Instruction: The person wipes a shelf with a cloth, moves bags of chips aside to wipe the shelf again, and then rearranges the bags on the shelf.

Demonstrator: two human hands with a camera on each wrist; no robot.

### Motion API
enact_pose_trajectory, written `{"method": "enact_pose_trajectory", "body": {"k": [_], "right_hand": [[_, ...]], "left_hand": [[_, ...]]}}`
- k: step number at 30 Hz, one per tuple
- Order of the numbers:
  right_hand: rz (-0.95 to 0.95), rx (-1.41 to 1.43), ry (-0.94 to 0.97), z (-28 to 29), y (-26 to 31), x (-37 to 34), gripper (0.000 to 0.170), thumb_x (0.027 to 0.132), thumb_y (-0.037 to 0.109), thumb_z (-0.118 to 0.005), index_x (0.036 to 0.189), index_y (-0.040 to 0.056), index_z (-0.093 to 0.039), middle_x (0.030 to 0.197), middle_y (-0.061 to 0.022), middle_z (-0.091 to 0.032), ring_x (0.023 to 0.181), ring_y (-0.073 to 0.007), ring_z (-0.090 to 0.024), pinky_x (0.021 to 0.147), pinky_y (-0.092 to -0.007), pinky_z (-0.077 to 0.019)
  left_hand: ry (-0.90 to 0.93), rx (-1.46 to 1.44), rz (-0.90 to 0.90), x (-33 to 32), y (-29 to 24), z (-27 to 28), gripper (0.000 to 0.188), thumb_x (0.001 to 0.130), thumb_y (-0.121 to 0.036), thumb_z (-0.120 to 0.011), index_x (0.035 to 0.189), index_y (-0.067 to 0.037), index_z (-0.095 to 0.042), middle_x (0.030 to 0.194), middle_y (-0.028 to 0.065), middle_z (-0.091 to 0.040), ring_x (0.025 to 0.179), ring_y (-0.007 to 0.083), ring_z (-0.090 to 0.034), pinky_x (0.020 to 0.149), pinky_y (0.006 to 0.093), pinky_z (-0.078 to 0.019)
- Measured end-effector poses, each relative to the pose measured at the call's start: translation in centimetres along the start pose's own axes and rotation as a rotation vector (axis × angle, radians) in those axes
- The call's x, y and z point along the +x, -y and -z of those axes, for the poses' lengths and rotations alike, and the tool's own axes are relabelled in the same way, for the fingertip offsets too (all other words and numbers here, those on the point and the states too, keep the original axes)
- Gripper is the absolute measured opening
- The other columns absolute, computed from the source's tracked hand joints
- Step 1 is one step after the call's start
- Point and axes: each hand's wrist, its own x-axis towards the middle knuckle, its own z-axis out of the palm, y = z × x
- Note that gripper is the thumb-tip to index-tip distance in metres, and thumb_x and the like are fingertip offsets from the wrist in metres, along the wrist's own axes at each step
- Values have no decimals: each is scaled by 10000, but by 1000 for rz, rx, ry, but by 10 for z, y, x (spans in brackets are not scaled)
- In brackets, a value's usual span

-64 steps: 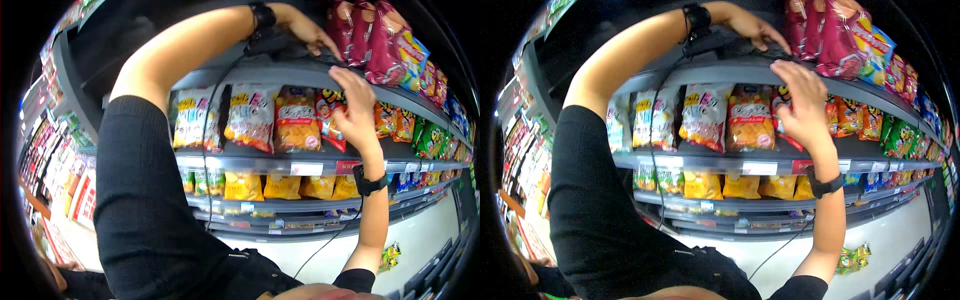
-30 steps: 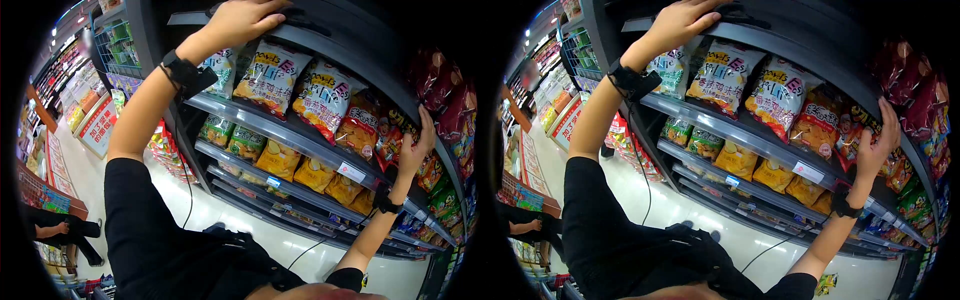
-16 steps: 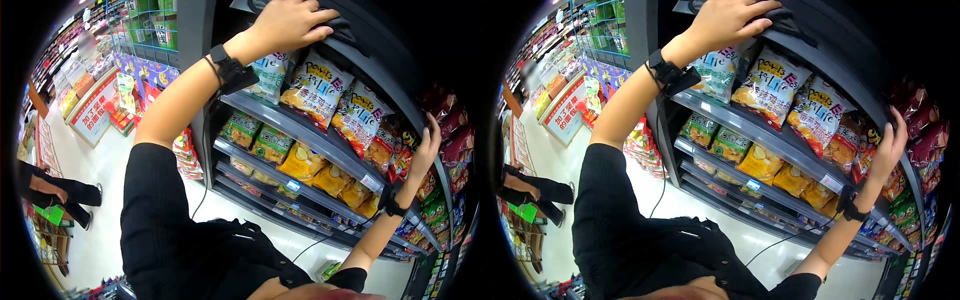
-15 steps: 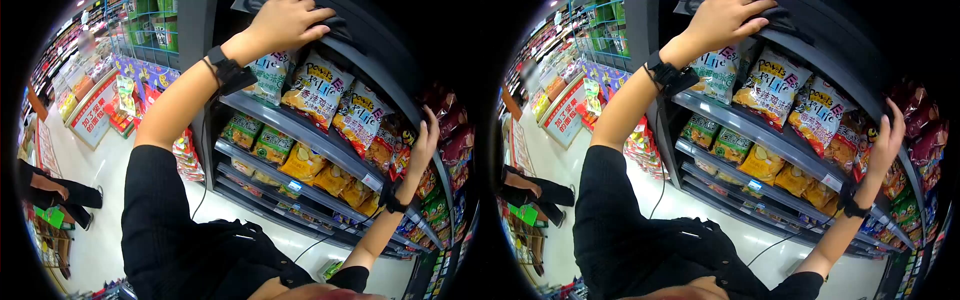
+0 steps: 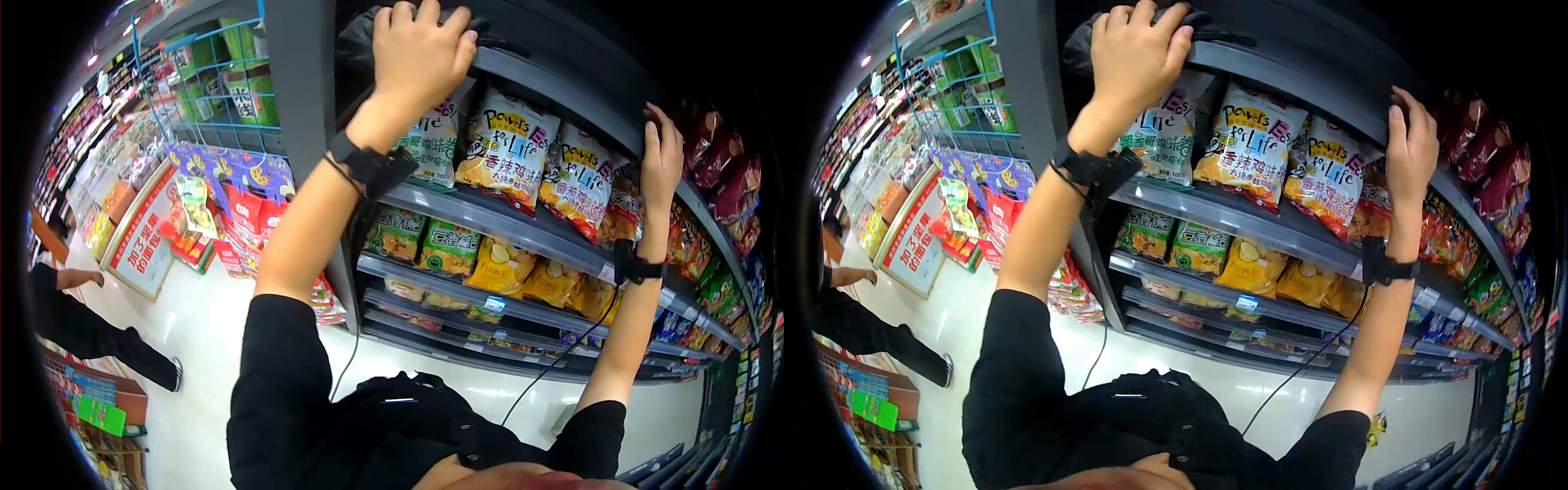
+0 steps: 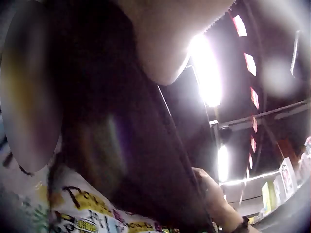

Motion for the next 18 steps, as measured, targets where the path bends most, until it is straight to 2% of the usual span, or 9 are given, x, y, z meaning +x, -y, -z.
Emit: {"method": "enact_pose_trajectory", "body": {"k": [2,3,6,7,8,11,15,16,18], "right_hand": [[-53,101,13,3,2,3,392,1054,365,-474,1304,125,-657,1258,-112,-677,1206,-292,-591,1044,-391,-435],[-64,151,23,4,-1,3,397,1057,363,-470,1315,121,-649,1268,-109,-671,1219,-283,-581,1054,-387,-424],[-71,304,59,7,-7,4,406,1063,348,-459,1347,107,-622,1304,-102,-650,1258,-259,-547,1084,-373,-391],[-68,350,69,12,-5,4,406,1065,336,-456,1357,102,-612,1322,-101,-639,1271,-254,-534,1094,-368,-379],[-65,393,77,15,-5,4,407,1066,325,-454,1367,96,-603,1339,-100,-627,1284,-248,-520,1104,-364,-366],[-47,531,97,26,-13,5,405,1059,290,-454,1383,88,-587,1383,-103,-596,1297,-250,-500,1121,-361,-345],[63,302,101,62,-20,-4,407,1006,240,-544,1388,108,-591,1342,-117,-617,1233,-278,-534,1092,-370,-384],[74,257,161,75,-29,-10,442,988,211,-559,1414,95,-564,1393,-126,-591,1279,-267,-542,1088,-357,-395],[88,190,190,82,-51,-13,453,989,278,-563,1399,88,-577,1344,-162,-615,1222,-318,-577,1081,-381,-404]], "left_hand": [[99,21,70,-9,-22,-11,308,923,-251,-624,1208,-149,-678,1114,104,-635,1071,309,-538,969,485,-381],[-128,30,-2,-9,-30,-33,246,874,-368,-649,1006,-164,-689,929,87,-599,941,292,-513,856,472,-368],[-22,-104,29,-1,-93,-44,311,847,-358,-667,1063,-137,-696,988,117,-614,996,316,-525,911,506,-368],[-39,-158,25,1,-116,-50,363,837,-363,-675,1111,-126,-696,991,126,-612,1007,326,-527,945,524,-364],[-30,-202,30,5,-140,-53,356,858,-371,-669,1141,-156,-680,988,107,-596,1020,313,-525,924,500,-360],[-72,-299,-7,13,-205,-67,430,829,-370,-677,1164,-100,-674,1064,146,-607,1044,341,-522,987,522,-350],[101,-371,-86,27,-288,-82,454,815,-349,-670,1175,-70,-668,1124,168,-597,1075,359,-515,989,527,-350],[77,-399,-124,28,-307,-88,532,800,-349,-658,1204,-2,-659,1195,203,-587,1153,396,-484,1056,569,-319],[13,-560,-155,34,-331,-90,509,789,-334,-662,1173,0,-663,1143,205,-605,1096,384,-497,981,535,-360]]}}
